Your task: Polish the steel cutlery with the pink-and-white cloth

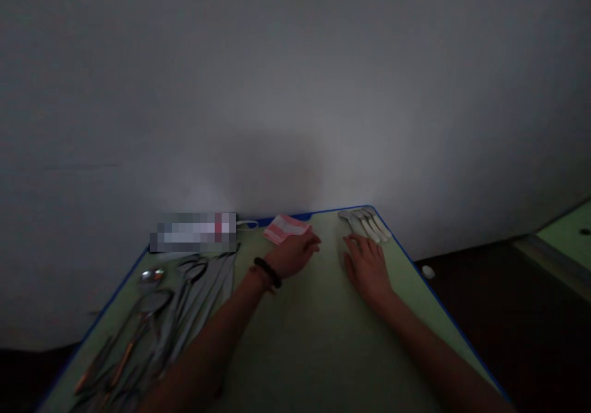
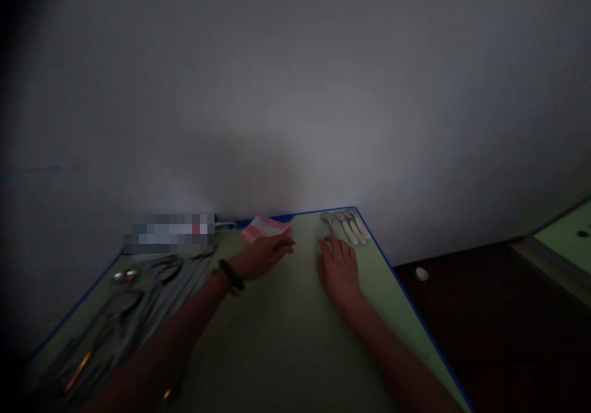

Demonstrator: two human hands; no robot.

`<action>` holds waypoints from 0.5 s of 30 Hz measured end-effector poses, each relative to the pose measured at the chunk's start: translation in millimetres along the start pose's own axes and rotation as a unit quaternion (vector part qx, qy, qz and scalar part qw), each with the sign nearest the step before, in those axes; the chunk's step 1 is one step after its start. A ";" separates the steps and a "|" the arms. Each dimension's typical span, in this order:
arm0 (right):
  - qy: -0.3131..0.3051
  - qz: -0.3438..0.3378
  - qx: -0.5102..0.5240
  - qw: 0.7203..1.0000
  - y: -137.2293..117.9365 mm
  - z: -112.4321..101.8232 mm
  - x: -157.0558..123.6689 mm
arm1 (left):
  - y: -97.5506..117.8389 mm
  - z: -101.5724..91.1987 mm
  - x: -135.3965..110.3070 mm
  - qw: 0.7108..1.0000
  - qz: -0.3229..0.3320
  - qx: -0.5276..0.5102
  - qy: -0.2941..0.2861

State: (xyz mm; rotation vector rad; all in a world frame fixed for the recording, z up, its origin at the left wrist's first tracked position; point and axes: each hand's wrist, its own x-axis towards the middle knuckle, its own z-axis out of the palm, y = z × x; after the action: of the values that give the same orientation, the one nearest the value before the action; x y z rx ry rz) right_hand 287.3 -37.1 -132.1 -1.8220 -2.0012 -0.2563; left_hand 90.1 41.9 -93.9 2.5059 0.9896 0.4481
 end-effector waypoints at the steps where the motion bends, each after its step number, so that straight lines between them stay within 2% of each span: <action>1: 0.001 -0.018 0.014 1.000 -8.9 -1.3 6.0 | 0.6 -17.3 -17.4 1.000 -0.002 -0.002 -0.008; 4: -0.013 -0.076 0.057 0.995 -41.5 -3.3 31.7 | 1.7 -65.4 -64.2 0.999 -0.021 0.003 -0.025; 5: -0.020 -0.091 0.070 0.993 -53.7 -2.5 41.2 | 0.4 -78.4 -77.1 0.998 -0.042 0.008 -0.047; 7: -0.032 -0.120 0.091 0.988 -78.3 3.5 58.2 | -6.4 -98.4 -99.1 0.993 -0.100 0.036 -0.053; 11: -0.039 -0.153 0.111 0.981 -116.9 36.2 70.8 | -40.2 -119.2 -135.5 0.976 -0.199 0.088 -0.014; 15: -0.035 -0.147 0.107 0.983 -131.1 72.5 56.0 | -88.1 -129.7 -168.9 0.944 -0.306 0.125 0.009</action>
State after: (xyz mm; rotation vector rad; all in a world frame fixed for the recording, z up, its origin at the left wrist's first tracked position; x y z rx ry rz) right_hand 142.4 26.8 -154.6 -1.4215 -2.2493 -0.0583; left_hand -134.0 14.5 -48.3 2.2217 1.8391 0.1555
